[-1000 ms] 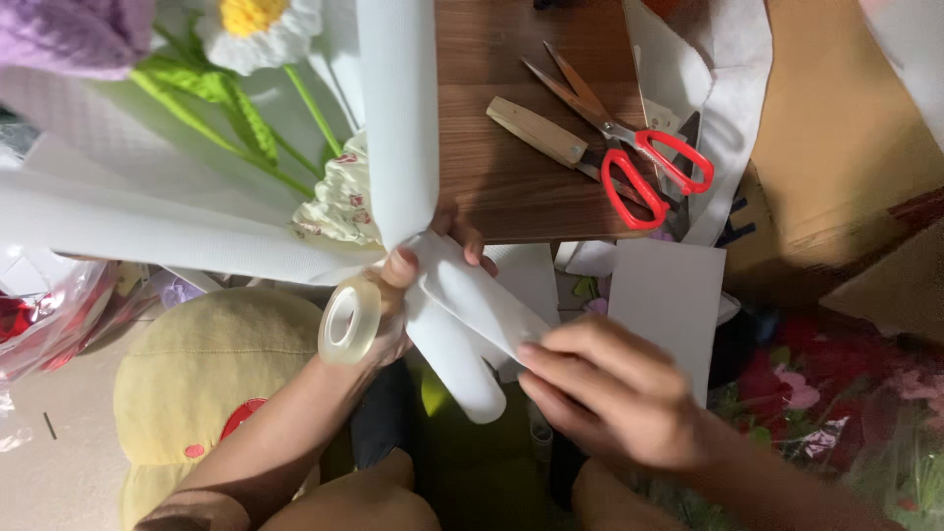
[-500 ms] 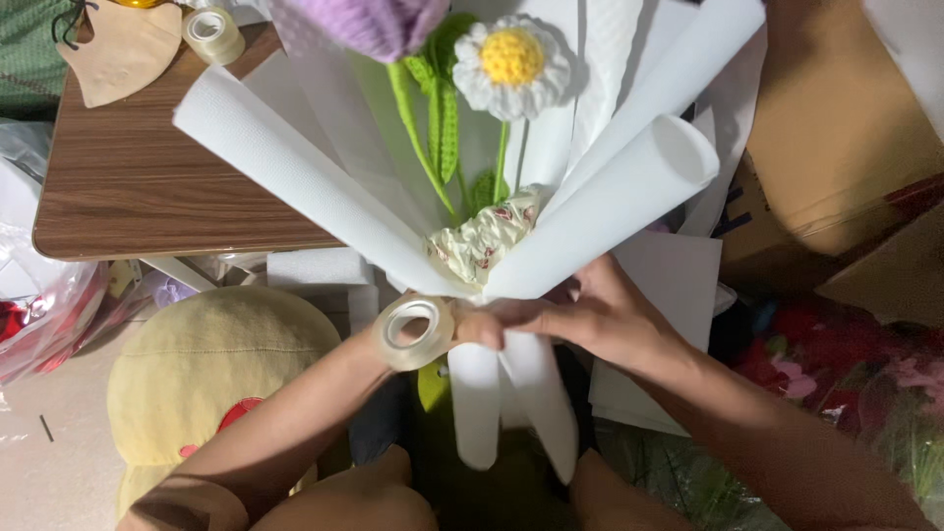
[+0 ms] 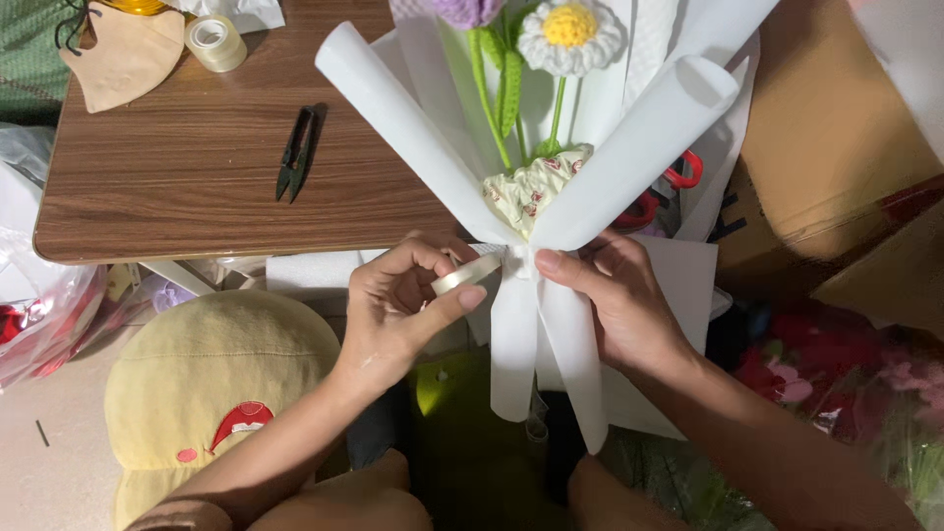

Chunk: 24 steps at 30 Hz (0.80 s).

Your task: The person wraps a small bouquet of crochet flowers in white paper, securing the paper with tape, and then prepares a clear plastic wrap by cutting it with a knife.

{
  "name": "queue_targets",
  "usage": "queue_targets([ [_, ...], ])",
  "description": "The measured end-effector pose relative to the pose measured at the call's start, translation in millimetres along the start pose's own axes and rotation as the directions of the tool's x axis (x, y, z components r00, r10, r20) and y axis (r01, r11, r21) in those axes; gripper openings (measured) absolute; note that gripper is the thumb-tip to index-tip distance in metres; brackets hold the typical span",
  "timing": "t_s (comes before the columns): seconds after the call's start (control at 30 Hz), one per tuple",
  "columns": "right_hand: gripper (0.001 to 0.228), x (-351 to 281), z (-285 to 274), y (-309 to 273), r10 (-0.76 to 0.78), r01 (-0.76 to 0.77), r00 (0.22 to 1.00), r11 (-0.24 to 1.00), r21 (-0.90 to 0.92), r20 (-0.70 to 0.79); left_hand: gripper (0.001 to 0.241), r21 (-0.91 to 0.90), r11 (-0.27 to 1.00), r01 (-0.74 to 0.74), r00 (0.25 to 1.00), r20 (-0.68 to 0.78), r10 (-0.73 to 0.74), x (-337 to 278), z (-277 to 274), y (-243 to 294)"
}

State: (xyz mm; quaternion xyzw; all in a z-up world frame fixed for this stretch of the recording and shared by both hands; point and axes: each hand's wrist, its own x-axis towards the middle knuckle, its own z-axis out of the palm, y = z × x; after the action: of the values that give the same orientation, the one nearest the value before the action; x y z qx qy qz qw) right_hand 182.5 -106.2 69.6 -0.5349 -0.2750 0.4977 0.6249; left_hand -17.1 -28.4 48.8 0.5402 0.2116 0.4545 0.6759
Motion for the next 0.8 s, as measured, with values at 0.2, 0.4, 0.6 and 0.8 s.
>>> queue_targets([
  [0.2,0.039,-10.6,10.8,-3.6,0.073,-0.075,0.997,0.989,0.130,0.016,0.017,-0.053,0.984,0.172,0.981,-0.077,-0.176,3.3,-4.3,-4.4],
  [0.4,0.042,-23.7,26.5,-16.7,0.094,-0.098,0.987,0.995,0.024,0.134,0.014,-0.049,0.977,0.208,0.978,-0.012,-0.209,13.5,-1.7,-19.2],
  [0.6,0.045,-22.2,34.1,-10.5,0.069,-0.073,0.987,0.997,0.028,0.142,0.022,-0.058,0.951,0.305,0.948,-0.082,-0.309,11.9,-1.3,-27.1],
  [0.8,0.056,0.9,8.2,27.2,-0.029,0.047,0.994,0.985,-0.169,0.107,0.018,0.065,0.916,0.395,0.907,-0.185,-0.378,12.0,13.1,4.1],
])
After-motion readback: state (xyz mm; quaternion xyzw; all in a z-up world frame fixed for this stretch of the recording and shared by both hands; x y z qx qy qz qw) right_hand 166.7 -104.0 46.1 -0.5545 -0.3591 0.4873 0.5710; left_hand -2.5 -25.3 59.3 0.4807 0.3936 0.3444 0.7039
